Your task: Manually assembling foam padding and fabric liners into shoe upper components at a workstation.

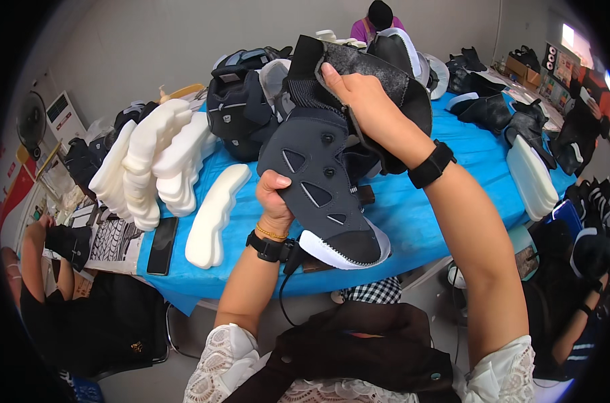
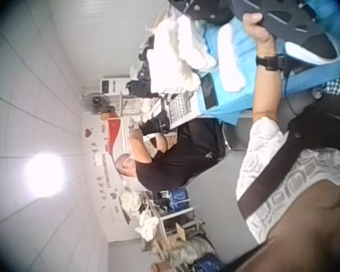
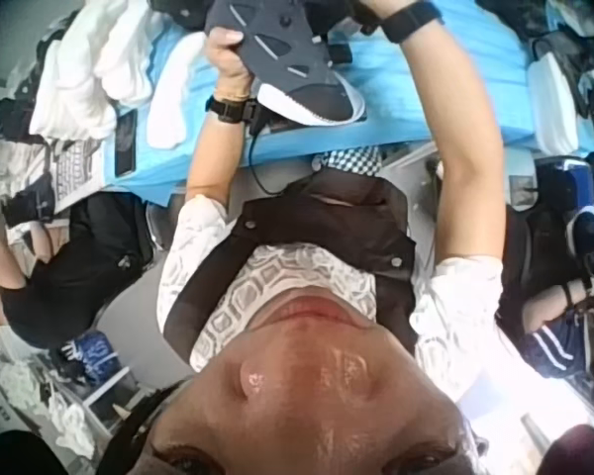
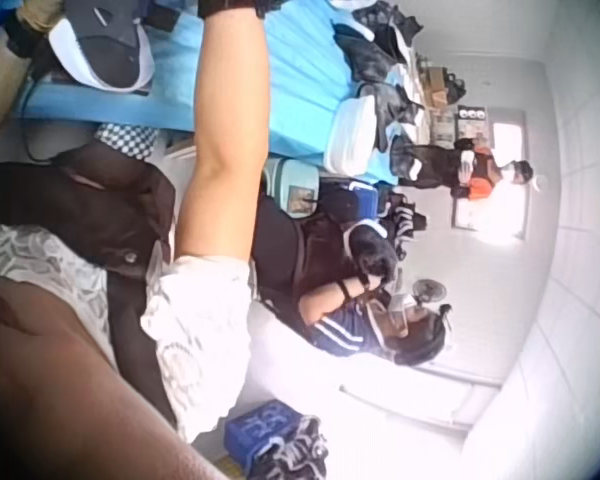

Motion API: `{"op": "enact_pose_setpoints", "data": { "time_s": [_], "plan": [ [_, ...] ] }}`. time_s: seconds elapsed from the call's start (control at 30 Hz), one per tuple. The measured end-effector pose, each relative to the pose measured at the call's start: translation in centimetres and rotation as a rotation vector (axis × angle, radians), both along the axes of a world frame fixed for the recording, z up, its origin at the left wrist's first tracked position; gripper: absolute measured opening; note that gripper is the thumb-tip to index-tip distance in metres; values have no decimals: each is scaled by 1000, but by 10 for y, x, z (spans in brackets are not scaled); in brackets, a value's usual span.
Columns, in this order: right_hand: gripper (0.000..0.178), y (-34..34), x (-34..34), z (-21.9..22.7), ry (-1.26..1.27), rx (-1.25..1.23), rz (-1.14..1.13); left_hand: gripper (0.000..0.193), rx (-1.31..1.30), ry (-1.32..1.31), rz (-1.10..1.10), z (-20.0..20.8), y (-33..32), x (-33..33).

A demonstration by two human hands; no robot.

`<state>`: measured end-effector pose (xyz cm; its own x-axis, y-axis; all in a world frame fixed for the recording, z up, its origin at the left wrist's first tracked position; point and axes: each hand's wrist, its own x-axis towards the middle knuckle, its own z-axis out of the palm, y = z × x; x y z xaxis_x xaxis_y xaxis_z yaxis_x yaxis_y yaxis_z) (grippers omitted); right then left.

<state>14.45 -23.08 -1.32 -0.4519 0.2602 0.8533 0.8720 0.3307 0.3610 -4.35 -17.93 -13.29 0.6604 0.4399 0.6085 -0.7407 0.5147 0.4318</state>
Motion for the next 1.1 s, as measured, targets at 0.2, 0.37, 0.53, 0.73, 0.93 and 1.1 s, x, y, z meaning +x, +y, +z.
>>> {"op": "enact_pose_setpoints", "data": {
  "time_s": [0.2, 0.37, 0.53, 0.73, 0.93, 1.1],
  "plan": [
    [47, -17, -1, -15, 364, -324, 80, 76, -60, 110, 44, -4, 3, 1],
    [50, -33, -12, -38, 596, -366, 32, 76, -32, 93, -75, -1, 6, 6],
    [42, -35, -13, -39, 417, -227, 26, 74, -37, 133, -76, -4, 10, 4],
    [53, -38, -12, -12, 379, -391, -169, 67, -79, 99, -264, -13, 26, 16],
    [61, -22, -11, -4, 552, -551, -280, 68, -87, 210, -204, -31, 27, 19],
    [38, -13, 16, -29, 225, -457, -162, 68, -142, 202, -128, -20, 13, 20]
  ]
}}
